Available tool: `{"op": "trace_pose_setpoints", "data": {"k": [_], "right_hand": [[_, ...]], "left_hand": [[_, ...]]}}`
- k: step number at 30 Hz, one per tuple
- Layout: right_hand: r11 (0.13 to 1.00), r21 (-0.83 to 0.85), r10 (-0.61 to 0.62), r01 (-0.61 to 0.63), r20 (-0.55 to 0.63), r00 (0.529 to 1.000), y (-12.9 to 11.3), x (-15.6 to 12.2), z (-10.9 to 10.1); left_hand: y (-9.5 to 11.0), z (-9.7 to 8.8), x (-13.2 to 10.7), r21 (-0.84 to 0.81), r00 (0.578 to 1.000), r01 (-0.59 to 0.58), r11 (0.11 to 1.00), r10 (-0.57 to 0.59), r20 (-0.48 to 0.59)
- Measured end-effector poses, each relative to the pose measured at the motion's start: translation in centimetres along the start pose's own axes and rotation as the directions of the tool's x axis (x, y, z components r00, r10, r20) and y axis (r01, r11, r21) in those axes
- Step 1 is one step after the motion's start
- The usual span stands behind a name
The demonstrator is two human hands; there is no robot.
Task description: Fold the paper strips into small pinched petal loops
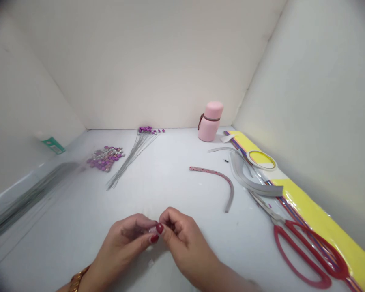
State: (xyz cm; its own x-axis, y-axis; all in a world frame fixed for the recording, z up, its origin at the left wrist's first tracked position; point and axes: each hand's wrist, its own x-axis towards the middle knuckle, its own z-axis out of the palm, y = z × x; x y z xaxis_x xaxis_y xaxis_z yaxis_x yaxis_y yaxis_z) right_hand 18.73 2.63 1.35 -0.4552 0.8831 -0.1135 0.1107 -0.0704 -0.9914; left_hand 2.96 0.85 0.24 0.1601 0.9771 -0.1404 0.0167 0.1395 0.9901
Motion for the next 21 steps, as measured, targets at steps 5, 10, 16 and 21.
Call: {"op": "trace_pose_setpoints", "data": {"k": [5,10,16,21], "right_hand": [[0.852,0.492,0.179,-0.178,0.046,0.983,0.2,0.2,1.0],[0.832,0.533,0.175,-0.152,0.006,0.984,0.5,0.1,1.4],[0.908,0.403,0.145,-0.116,-0.041,0.989,0.7,0.2,1.6],[0.95,0.298,0.12,-0.096,-0.064,0.991,0.7,0.2,1.8]], "left_hand": [[0.2,0.2,-0.4,-0.093,1.0,-0.017,0.996,0.019,0.017],[-0.2,0.3,-0.4,0.11,0.975,-0.196,0.974,0.206,-0.082],[-0.4,0.2,0.0,0.079,0.966,-0.199,0.977,0.209,-0.15],[-0.5,0.3,-0.2,-0.033,0.979,-0.164,0.986,0.159,-0.13]]}}
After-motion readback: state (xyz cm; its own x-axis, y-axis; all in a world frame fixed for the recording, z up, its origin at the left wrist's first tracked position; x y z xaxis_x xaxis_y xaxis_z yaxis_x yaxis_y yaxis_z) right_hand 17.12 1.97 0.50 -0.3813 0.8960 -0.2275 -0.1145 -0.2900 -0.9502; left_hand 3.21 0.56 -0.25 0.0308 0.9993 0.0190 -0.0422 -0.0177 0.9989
